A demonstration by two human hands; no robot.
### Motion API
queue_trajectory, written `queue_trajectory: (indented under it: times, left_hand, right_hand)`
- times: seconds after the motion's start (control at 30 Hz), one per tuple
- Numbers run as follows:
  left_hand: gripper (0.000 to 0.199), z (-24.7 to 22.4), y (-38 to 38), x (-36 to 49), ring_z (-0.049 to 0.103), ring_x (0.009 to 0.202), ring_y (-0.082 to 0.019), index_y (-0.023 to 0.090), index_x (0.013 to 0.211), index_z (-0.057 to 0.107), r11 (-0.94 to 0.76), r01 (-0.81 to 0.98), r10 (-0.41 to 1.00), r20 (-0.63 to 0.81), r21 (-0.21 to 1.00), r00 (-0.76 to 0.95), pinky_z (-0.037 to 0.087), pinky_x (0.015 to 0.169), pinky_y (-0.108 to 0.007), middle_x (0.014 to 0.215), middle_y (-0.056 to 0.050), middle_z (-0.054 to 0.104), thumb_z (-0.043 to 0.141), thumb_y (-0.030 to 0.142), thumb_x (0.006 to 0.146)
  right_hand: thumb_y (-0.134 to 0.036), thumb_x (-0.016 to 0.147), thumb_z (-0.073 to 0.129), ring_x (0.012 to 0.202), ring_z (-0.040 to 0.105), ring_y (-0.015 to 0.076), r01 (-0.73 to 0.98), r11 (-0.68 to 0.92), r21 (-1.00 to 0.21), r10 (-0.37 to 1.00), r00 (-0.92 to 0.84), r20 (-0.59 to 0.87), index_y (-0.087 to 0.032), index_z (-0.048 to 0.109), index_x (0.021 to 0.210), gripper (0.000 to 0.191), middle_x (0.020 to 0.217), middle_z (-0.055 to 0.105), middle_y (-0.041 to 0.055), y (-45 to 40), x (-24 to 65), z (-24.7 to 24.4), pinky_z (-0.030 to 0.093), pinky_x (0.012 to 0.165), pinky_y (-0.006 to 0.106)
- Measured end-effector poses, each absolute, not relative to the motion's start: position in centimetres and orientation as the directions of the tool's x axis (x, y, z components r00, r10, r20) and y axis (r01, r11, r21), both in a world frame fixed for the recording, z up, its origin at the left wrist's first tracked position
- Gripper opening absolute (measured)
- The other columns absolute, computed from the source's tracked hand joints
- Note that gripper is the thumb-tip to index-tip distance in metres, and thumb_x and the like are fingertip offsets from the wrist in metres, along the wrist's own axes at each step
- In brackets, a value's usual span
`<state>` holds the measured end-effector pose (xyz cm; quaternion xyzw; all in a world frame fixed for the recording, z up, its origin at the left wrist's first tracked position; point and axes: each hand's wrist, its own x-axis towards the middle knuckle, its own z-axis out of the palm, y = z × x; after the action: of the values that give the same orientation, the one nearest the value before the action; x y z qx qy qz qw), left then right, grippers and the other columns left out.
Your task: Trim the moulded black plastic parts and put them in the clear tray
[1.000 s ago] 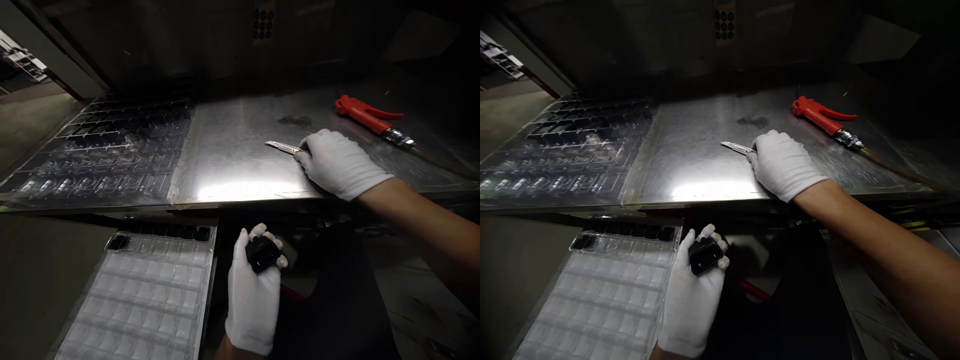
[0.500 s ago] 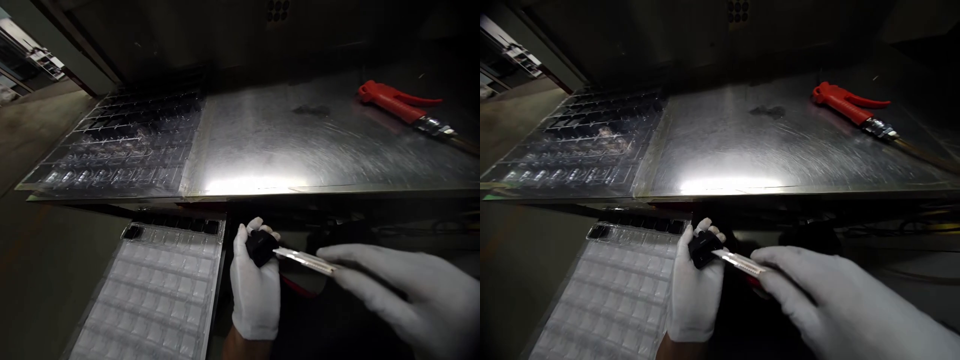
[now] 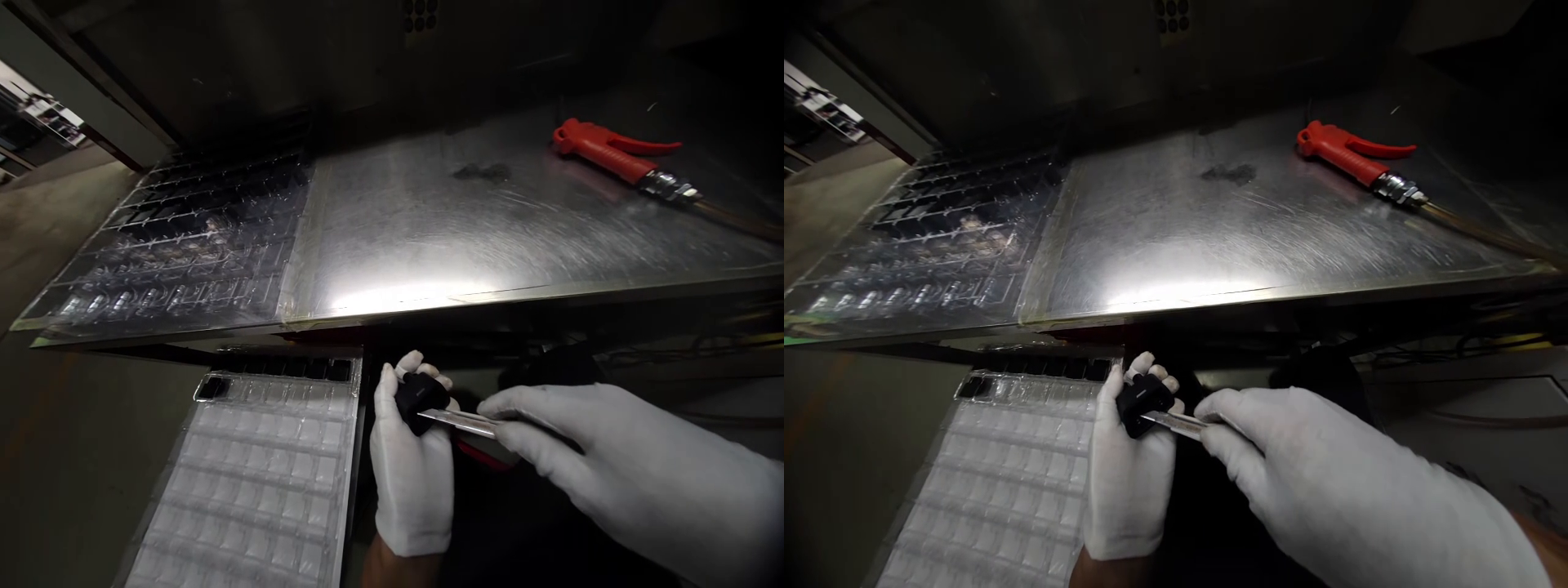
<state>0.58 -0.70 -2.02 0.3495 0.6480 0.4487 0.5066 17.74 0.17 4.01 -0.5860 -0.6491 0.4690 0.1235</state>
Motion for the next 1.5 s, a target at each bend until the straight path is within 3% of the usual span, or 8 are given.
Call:
queue_trajectory:
  times: [0.23, 0.4, 0.53, 0.67, 0.9, 1.2, 1.5]
  left_hand:
    - [0.050, -1.8, -0.7, 0.6, 0.065, 0.112, -0.018, 0.037, 0.135, 0.050, 0.351, 0.044, 0.916, -0.333, 0.935, -0.226, 0.055, 0.103, -0.036, 0.121, 0.002, 0.066, 0.064, 0.015, 0.092]
    - [0.053, -1.7, -0.7, 0.7, 0.065, 0.112, -0.015, 0.040, 0.134, 0.050, 0.369, 0.082, 0.909, -0.341, 0.926, -0.239, 0.055, 0.101, -0.031, 0.122, 0.006, 0.066, 0.064, 0.012, 0.092]
    - [0.049, -1.5, -0.7, 0.8, 0.066, 0.111, -0.016, 0.038, 0.133, 0.051, 0.375, 0.077, 0.908, -0.350, 0.924, -0.232, 0.055, 0.101, -0.031, 0.117, 0.005, 0.067, 0.065, 0.014, 0.092]
    - [0.049, -1.5, -0.7, 0.9, 0.067, 0.109, -0.017, 0.033, 0.133, 0.052, 0.359, 0.009, 0.913, -0.349, 0.933, -0.213, 0.055, 0.102, -0.032, 0.114, 0.002, 0.068, 0.067, 0.013, 0.091]
    - [0.046, -2.4, -0.9, 0.7, 0.068, 0.108, -0.020, 0.034, 0.134, 0.055, 0.334, 0.058, 0.919, -0.312, 0.941, -0.243, 0.059, 0.099, -0.036, 0.118, -0.001, 0.068, 0.065, 0.015, 0.093]
    - [0.045, -2.0, -0.6, 1.0, 0.069, 0.104, -0.016, 0.034, 0.130, 0.056, 0.364, 0.013, 0.909, -0.352, 0.931, -0.222, 0.061, 0.091, -0.024, 0.114, 0.001, 0.069, 0.068, 0.014, 0.092]
    - [0.052, -2.6, -0.7, 0.7, 0.068, 0.107, -0.016, 0.035, 0.133, 0.053, 0.354, 0.014, 0.915, -0.343, 0.935, -0.213, 0.060, 0.095, -0.027, 0.117, 0.002, 0.068, 0.069, 0.011, 0.090]
  right_hand:
    - [-0.037, 0.109, 0.048, 0.094, 0.066, 0.0133, 0.601, -0.152, -0.784, 0.807, -0.383, -0.450, -0.033, 0.070, 0.110, 0.023, 0.105, 0.066, -0.0073, 0.2, 18.1, 4.1, 0.055, 0.069, 0.011]
    - [-0.036, 0.108, 0.049, 0.093, 0.066, 0.0111, 0.592, -0.119, -0.797, 0.810, -0.407, -0.422, -0.035, 0.070, 0.108, 0.021, 0.102, 0.066, -0.0094, 0.6, 17.9, 4.2, 0.054, 0.074, 0.010]
    - [-0.037, 0.108, 0.049, 0.096, 0.066, 0.0146, 0.604, -0.131, -0.786, 0.814, -0.387, -0.432, -0.034, 0.071, 0.108, 0.023, 0.105, 0.066, -0.0075, 0.6, 17.9, 4.4, 0.055, 0.069, 0.012]
    - [-0.037, 0.105, 0.052, 0.092, 0.067, 0.0178, 0.603, -0.150, -0.784, 0.805, -0.386, -0.451, -0.031, 0.073, 0.105, 0.022, 0.102, 0.068, -0.0046, 0.6, 18.2, 4.3, 0.057, 0.074, 0.016]
    - [-0.040, 0.109, 0.048, 0.089, 0.066, 0.0113, 0.590, -0.011, -0.808, 0.845, -0.427, -0.323, -0.032, 0.070, 0.112, 0.023, 0.102, 0.067, -0.0079, 1.0, 18.7, 3.9, 0.055, 0.070, 0.010]
    - [-0.040, 0.111, 0.047, 0.082, 0.065, 0.0042, 0.620, 0.059, -0.782, 0.846, -0.448, -0.291, -0.039, 0.069, 0.108, 0.021, 0.096, 0.066, -0.0160, 1.4, 18.5, 4.9, 0.052, 0.068, 0.004]
    - [-0.040, 0.110, 0.049, 0.072, 0.064, 0.0027, 0.616, 0.059, -0.786, 0.837, -0.459, -0.297, -0.037, 0.070, 0.108, 0.021, 0.090, 0.067, -0.0152, 1.5, 18.8, 4.8, 0.049, 0.061, 0.002]
